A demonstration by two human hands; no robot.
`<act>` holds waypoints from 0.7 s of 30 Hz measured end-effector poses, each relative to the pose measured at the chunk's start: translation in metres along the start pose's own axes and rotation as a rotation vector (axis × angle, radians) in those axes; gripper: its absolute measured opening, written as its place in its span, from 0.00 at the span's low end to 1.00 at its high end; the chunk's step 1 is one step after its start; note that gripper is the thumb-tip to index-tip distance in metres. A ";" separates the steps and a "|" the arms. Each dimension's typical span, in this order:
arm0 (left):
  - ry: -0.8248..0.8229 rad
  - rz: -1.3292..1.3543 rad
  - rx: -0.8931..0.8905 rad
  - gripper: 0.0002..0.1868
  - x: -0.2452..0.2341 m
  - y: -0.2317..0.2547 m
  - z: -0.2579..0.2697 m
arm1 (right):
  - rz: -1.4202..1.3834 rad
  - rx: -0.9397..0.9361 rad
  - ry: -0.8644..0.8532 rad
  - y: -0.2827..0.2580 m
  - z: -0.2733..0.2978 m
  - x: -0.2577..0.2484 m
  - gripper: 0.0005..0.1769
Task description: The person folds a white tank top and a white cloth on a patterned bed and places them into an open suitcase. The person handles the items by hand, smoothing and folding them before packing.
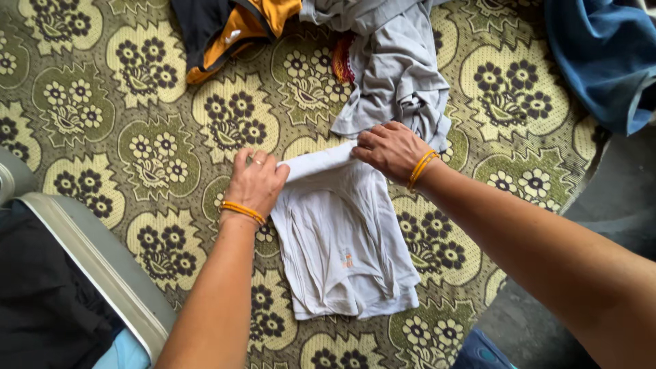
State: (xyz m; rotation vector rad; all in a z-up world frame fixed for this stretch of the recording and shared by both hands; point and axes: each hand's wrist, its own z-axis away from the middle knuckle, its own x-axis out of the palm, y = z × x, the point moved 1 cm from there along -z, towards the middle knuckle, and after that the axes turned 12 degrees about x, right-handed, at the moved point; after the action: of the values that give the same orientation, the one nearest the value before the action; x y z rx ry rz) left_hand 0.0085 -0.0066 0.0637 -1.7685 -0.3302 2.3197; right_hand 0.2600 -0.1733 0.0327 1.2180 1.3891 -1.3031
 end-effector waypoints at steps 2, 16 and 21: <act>0.074 -0.035 0.013 0.07 0.005 -0.004 -0.002 | -0.008 0.020 -0.064 0.004 -0.008 0.000 0.14; -0.225 0.177 -0.093 0.10 0.028 0.016 -0.018 | -0.040 0.292 -0.484 -0.006 -0.029 0.025 0.13; -0.281 0.294 -0.193 0.14 0.013 0.004 -0.028 | -0.031 0.376 -0.414 -0.013 -0.035 0.036 0.08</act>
State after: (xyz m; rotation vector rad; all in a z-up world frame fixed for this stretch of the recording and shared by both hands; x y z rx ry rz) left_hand 0.0315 -0.0053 0.0430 -1.6666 -0.3705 2.8429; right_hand 0.2429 -0.1343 0.0031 1.0816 0.8949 -1.7761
